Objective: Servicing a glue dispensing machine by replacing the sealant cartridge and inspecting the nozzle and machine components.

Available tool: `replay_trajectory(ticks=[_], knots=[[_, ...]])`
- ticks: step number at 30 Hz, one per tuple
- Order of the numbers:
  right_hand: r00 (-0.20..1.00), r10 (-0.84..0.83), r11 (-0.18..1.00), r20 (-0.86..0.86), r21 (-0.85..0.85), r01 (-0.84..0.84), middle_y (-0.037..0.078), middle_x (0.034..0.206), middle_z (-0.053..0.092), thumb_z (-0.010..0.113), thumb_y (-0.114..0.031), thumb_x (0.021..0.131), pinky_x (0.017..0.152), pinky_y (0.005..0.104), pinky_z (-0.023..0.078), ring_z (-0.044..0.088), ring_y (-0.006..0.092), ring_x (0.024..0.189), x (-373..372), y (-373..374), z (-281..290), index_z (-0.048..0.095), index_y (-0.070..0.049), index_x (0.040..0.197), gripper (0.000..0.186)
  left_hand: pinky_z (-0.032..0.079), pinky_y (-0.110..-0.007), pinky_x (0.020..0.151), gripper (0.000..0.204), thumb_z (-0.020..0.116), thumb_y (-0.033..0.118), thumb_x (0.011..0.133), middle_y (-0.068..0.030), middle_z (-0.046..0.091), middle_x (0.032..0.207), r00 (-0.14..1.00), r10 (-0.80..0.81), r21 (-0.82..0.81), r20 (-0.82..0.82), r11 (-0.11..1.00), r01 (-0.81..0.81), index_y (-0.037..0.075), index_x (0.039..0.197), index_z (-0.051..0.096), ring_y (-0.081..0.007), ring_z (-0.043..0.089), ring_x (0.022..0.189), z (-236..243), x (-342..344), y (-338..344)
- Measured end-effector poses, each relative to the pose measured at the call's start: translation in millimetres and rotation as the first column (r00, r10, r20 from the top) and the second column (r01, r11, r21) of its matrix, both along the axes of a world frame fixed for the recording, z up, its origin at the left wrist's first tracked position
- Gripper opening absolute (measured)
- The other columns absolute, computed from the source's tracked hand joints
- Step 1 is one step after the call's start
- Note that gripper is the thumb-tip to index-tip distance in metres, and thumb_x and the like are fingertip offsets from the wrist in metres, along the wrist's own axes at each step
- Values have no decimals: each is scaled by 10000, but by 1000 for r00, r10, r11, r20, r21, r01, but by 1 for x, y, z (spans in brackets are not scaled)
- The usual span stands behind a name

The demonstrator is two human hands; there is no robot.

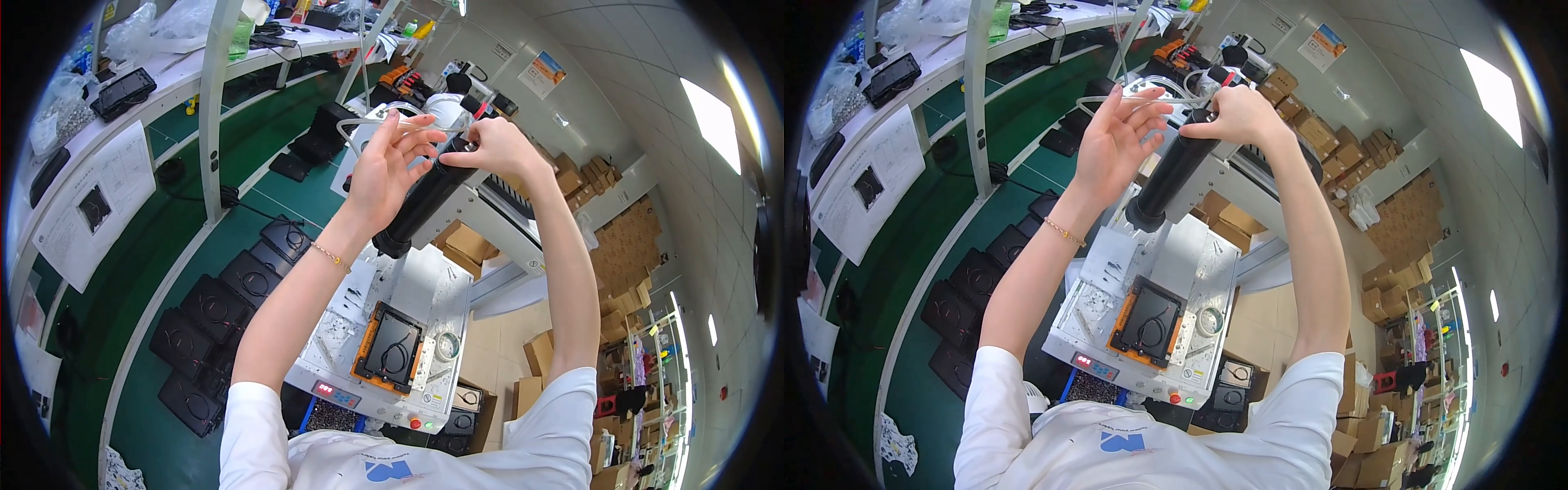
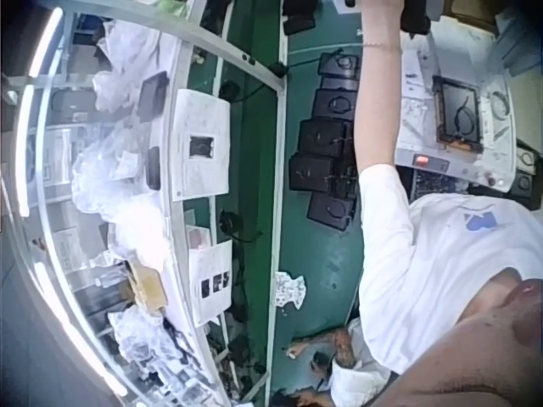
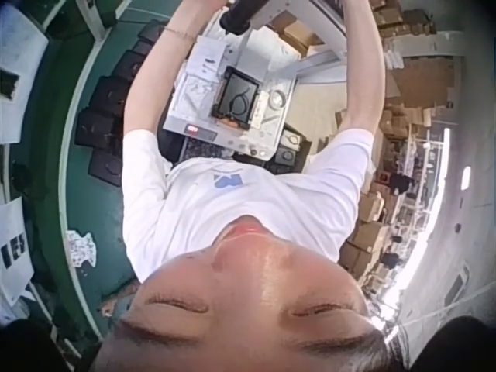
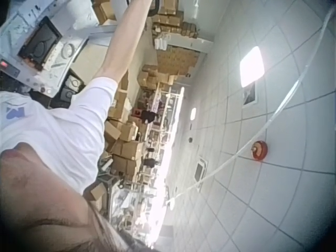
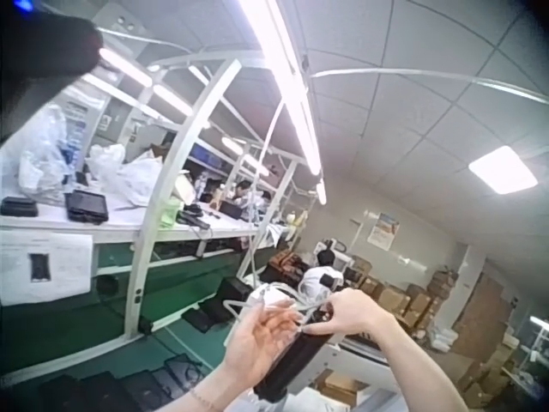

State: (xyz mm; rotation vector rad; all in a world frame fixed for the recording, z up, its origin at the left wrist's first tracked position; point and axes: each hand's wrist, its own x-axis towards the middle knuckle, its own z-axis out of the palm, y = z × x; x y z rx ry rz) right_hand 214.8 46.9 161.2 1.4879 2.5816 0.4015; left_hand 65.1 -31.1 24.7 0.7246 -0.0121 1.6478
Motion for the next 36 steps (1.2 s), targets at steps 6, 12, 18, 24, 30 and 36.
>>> replay_trajectory(ticks=[6, 12, 18, 24, 30, 36], knots=[[922, 231, 940, -310, -172, -293, 128, 944, 666, 784, -484, 687, 744, 321, 492, 619, 205, 824, 24, 12, -8, 661, 1, 1094, 644, 417, -312, 872, 475, 366, 452, 1026, -79, 628, 1076, 999, -15, -10, 36, 1000, 16, 62, 1221, 554, -127, 539, 930, 4, -6, 2], [834, 232, 874, -500, -270, -405, 118, 1010, 661, 796, -427, 673, 810, 301, 497, 619, 195, 867, 26, 4, -8, 646, -39, 1181, 656, 428, -306, 856, 478, 376, 462, 1021, -83, 624, 1085, 999, -22, -20, 38, 1000, 23, 60, 1217, 545, -124, 548, 916, 5, -8, 5], [986, 78, 996, -151, 54, -70, 82, 753, 639, 818, -298, 681, 677, 268, 487, 577, 138, 693, 11, -2, -10, 699, -39, 1038, 457, 463, -321, 875, 510, 401, 417, 1020, -110, 613, 1127, 997, -48, 20, 62, 999, 47, 5, 1300, 511, -160, 572, 968, 3, -7, 9], [873, 321, 874, -368, -240, -423, 38, 1129, 614, 798, -155, 667, 800, 304, 496, 553, 151, 974, 24, 7, -6, 621, -125, 1230, 591, 470, -336, 880, 514, 426, 409, 1013, -118, 598, 1142, 988, -77, 50, 135, 996, 70, -6, 1309, 492, -168, 567, 981, 6, -13, 13], [858, 330, 898, -395, -150, -414, 41, 1124, 616, 792, -212, 732, 800, 347, 511, 587, 179, 957, 30, -12, -9, 566, -171, 1300, 612, 465, -347, 888, 519, 449, 407, 1005, -120, 589, 1146, 977, -122, 74, 177, 991, 110, -10, 1312, 486, -188, 559, 1007, 7, -12, 16], [821, 571, 757, -16, 397, -519, 60, 1010, 633, 732, -226, 793, 741, 368, 530, 633, 265, 866, 43, -72, -14, 533, -176, 1325, 570, 465, -342, 880, 480, 490, 370, 991, -111, 616, 1061, 965, -127, -19, 231, 991, 134, -25, 1264, 502, -200, 578, 944, -7, -13, 8]])
